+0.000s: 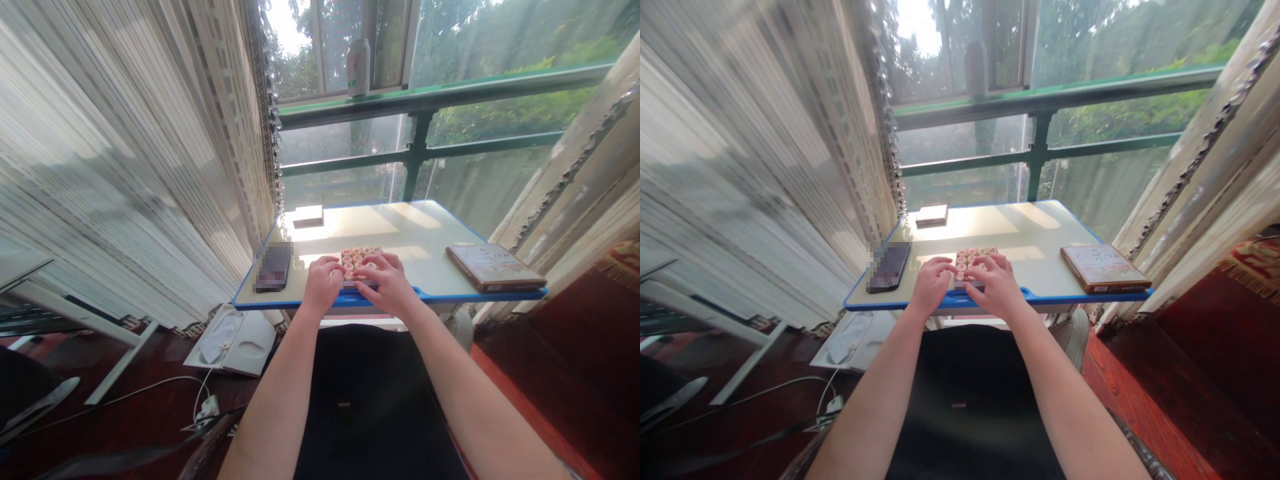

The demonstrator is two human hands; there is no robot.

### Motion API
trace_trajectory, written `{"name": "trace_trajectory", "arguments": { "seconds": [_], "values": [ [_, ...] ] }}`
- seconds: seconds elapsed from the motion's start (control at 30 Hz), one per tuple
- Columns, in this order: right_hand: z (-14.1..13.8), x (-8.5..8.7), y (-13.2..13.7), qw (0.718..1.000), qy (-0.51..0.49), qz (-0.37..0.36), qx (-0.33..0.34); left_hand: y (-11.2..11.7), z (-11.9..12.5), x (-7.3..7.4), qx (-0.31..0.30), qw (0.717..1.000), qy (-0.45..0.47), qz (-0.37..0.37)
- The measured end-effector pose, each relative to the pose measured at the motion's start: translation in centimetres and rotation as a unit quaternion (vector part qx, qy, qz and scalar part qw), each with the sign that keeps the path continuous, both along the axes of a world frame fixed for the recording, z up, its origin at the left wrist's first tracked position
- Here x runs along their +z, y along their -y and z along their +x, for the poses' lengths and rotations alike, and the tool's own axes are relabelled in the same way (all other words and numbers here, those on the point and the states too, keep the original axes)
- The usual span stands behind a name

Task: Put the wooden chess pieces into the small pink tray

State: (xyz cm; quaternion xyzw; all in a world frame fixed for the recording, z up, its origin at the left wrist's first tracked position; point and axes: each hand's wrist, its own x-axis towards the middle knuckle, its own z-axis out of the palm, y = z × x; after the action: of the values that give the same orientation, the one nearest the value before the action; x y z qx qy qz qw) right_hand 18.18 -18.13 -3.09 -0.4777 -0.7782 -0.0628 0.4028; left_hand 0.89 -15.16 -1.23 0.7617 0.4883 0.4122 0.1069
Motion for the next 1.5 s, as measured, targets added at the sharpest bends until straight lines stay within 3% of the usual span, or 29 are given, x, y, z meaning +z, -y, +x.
{"name": "trace_trajectory", "arguments": {
  "seconds": [0.73, 1.03, 1.17, 1.3, 1.5],
  "values": [
    [0.0, 0.1, 0.2, 1.0, 0.014, -0.011, -0.004, -0.1, 0.0, -0.3, -0.01, 1.0, 0.001, 0.019],
    [-0.1, -0.1, 0.2, 0.999, -0.021, 0.022, -0.022, -0.1, 0.1, -0.3, -0.007, 1.0, 0.004, 0.011],
    [0.2, -0.2, 0.2, 0.996, -0.064, 0.037, -0.056, 0.3, 0.1, -0.3, -0.031, 0.999, -0.032, 0.012],
    [0.4, -0.2, 0.3, 0.996, -0.064, 0.031, -0.048, 0.8, 0.2, -0.3, -0.064, 0.994, -0.087, 0.028],
    [0.4, -0.3, 0.4, 0.996, -0.062, 0.02, -0.054, 1.1, 0.4, -0.2, -0.06, 0.992, -0.111, 0.024]
  ]
}}
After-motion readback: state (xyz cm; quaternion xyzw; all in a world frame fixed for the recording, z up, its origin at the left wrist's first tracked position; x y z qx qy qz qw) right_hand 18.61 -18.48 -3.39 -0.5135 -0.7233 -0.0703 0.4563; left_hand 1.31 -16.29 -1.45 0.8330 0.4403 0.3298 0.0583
